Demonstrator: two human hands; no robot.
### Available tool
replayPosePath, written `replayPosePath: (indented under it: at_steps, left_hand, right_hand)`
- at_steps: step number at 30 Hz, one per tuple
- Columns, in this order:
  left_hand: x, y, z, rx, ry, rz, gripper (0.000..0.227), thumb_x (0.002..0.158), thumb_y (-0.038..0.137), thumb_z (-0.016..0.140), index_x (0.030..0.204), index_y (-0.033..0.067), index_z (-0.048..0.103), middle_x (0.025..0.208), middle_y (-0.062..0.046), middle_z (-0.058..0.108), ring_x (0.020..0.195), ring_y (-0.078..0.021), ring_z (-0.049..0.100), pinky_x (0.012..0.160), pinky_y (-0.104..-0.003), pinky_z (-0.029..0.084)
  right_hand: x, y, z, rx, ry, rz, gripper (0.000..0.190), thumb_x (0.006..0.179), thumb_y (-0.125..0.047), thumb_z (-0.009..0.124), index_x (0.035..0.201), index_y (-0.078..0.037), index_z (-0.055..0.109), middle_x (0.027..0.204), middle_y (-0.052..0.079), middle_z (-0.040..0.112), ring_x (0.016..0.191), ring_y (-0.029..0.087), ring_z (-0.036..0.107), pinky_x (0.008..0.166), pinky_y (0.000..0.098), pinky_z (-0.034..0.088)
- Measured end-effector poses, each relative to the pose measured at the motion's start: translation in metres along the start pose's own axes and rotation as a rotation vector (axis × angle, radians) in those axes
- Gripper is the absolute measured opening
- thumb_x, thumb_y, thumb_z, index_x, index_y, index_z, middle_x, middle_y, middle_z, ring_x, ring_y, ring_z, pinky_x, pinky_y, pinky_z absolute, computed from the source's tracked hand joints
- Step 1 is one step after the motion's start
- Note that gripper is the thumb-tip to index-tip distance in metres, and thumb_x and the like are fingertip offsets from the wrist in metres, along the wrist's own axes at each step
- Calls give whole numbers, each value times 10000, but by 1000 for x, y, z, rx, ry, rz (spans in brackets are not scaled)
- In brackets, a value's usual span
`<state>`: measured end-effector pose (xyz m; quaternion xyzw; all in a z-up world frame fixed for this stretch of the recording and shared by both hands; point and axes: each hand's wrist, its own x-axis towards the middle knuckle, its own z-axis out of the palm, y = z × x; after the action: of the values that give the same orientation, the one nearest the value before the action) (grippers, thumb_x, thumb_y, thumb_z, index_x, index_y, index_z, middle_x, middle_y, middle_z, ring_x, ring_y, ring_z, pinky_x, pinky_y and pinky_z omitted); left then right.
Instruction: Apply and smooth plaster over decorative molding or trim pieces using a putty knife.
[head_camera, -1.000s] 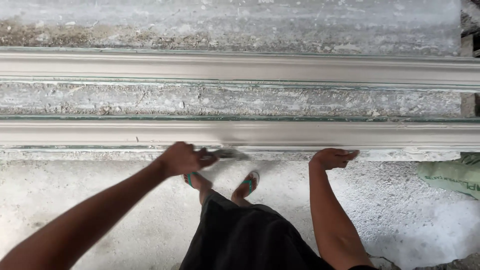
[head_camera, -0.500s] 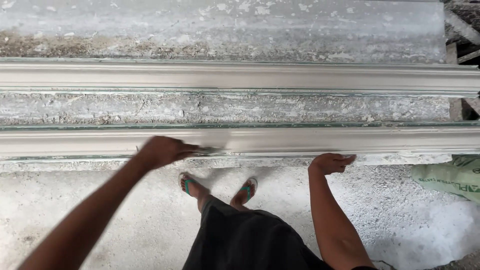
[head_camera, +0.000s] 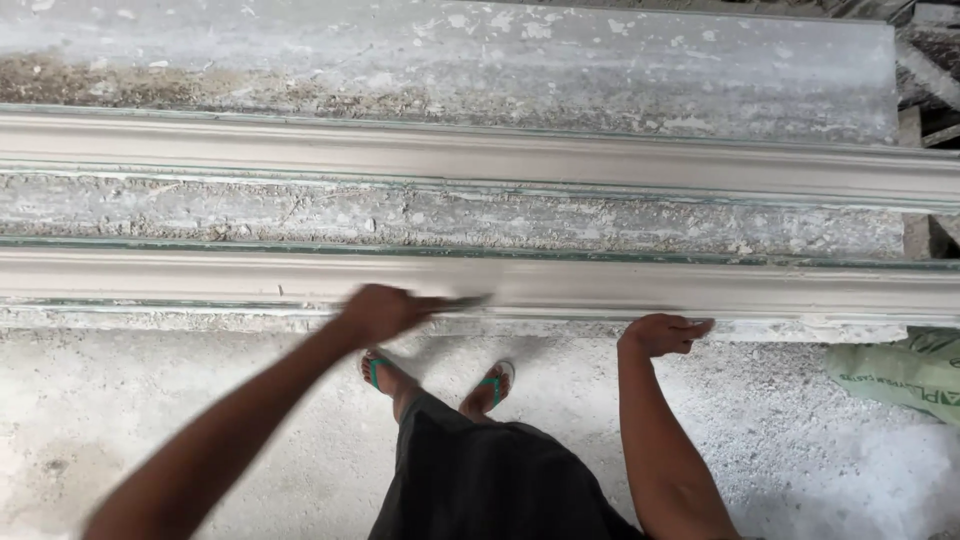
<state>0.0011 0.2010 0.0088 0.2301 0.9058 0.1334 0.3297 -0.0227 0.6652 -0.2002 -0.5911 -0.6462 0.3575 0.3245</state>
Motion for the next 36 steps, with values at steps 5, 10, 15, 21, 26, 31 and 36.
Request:
replayPosePath:
  at_steps: [5, 10, 15, 21, 26, 31, 36]
  left_hand:
    - [76, 85, 18, 99, 167, 227, 398, 1066, 401, 431, 1451, 387, 528, 1006, -125, 729, 893, -404, 747, 765, -565, 607]
    - [48, 46, 5, 170, 162, 154, 388, 1038, 433, 460, 1412, 417, 565, 959, -153, 718, 869, -434, 744, 748, -578, 604]
    - [-11, -23, -20, 152, -51, -56, 374, 1017, 529, 416, 1346, 468, 584, 1012, -145, 742, 945, -435, 736, 850, -601, 591]
    - [-20, -27, -19, 275, 50, -25, 367, 1045, 509, 368, 1337, 465, 585, 962, -116, 727, 856, -417, 744, 806, -570, 618]
    - [5, 14, -21, 312, 88, 10, 324, 1046, 481, 399, 1270, 421, 626, 918, -101, 718, 828, -401, 751, 754, -545, 613]
    - [6, 19, -15, 355, 101, -8, 274, 1045, 460, 447, 1238, 398, 632, 887, -94, 706, 826, -384, 752, 718, -508, 607]
    - [-2, 28, -22, 257, 81, -51, 260, 1034, 428, 492, 1235, 366, 646, 933, -113, 731, 884, -398, 752, 761, -514, 599]
  right_hand:
    - [7, 2, 10, -9, 9, -8, 420, 1127, -394, 300, 1546, -386, 283, 1382, 199, 439, 1322, 425, 528, 1084, 551, 449]
    - [7, 7, 8, -57, -16, 13, 434, 1125, -407, 307, 1556, -408, 257, 1399, 181, 436, 1317, 403, 537, 1076, 540, 456]
    - [-2, 4, 2, -21, 36, -31, 419, 1124, -371, 342, 1541, -411, 322, 1367, 215, 464, 1308, 430, 541, 1067, 553, 455]
    - [1, 7, 7, -12, 49, -16, 413, 1120, -381, 338, 1530, -425, 341, 1376, 197, 473, 1318, 404, 545, 1065, 534, 467]
    - [5, 7, 7, -13, 23, 5, 412, 1119, -391, 323, 1527, -446, 316, 1383, 183, 461, 1328, 381, 546, 1076, 519, 465]
    - [-5, -6, 1, -16, 22, -6, 396, 1119, -402, 322, 1513, -437, 332, 1376, 175, 469, 1324, 375, 556, 1080, 518, 465]
    - [-2, 0, 1, -12, 31, -21, 402, 1122, -390, 328, 1523, -421, 318, 1367, 178, 462, 1338, 392, 538, 1100, 508, 460]
